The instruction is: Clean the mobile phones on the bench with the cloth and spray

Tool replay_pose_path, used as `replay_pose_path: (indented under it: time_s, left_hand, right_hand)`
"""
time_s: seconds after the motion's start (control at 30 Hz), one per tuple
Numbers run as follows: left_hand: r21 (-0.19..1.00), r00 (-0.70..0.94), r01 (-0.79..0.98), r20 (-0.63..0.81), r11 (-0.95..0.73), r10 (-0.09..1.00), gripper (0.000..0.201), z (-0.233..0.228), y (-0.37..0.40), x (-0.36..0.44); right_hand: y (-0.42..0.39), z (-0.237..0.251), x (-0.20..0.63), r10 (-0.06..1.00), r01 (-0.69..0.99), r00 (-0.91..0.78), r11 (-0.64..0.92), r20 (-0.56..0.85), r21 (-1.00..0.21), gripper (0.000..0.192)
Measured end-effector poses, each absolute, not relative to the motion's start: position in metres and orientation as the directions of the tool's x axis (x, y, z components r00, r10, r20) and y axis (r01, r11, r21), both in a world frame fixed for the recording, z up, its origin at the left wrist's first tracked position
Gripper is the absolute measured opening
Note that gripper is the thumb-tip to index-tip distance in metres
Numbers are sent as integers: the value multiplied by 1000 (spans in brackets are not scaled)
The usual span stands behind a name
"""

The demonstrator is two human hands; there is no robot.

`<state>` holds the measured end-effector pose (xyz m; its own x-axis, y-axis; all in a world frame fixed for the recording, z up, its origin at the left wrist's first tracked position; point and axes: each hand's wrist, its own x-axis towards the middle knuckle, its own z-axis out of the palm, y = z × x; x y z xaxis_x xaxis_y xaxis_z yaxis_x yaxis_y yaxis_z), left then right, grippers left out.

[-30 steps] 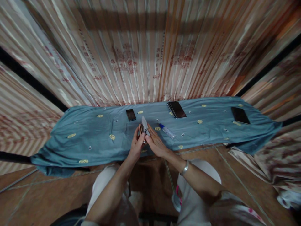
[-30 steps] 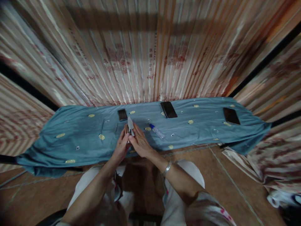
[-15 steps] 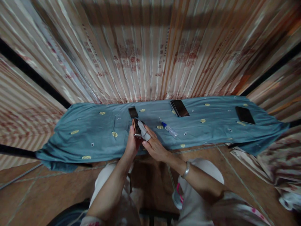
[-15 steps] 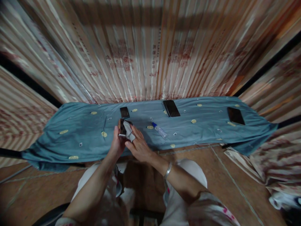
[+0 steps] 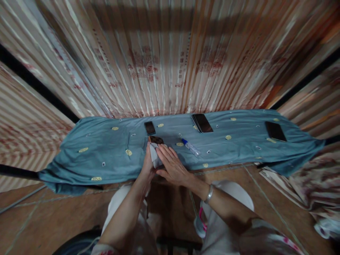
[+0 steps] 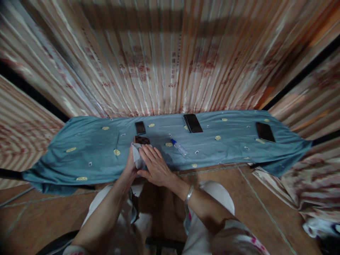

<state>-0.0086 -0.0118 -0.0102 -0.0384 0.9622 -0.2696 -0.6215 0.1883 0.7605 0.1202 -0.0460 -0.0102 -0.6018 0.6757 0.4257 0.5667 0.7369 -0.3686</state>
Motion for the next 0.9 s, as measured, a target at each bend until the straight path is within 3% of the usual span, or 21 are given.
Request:
replay_pose_path:
  time_s: [0.13, 0.37, 0.5, 0.7, 0.9]
  left_hand:
    - [729, -117, -655, -354, 196, 928, 48, 5, -14, -8]
    - [725, -44, -637, -374, 262, 927, 46, 3, -21, 2]
    - [737, -6, -634, -307, 234, 952, 44, -6, -28, 12]
    - [778, 76, -568, -274, 268, 959, 59, -12, -36, 19]
    - [747, 45, -633, -225, 202, 973, 54, -9, -30, 16]
  right_hand:
    - [-43, -17, 125, 706, 563, -563, 708, 430, -426, 70]
    - [-44, -16, 127, 715, 506, -555, 695, 424, -510, 64]
    - [-36, -12, 130, 760, 529, -534, 642, 369, -555, 61]
    - [-19, -13, 136, 864, 570, -436, 482, 252, -666, 59]
    - [-29, -15, 132, 840, 561, -456, 527, 293, -638, 62]
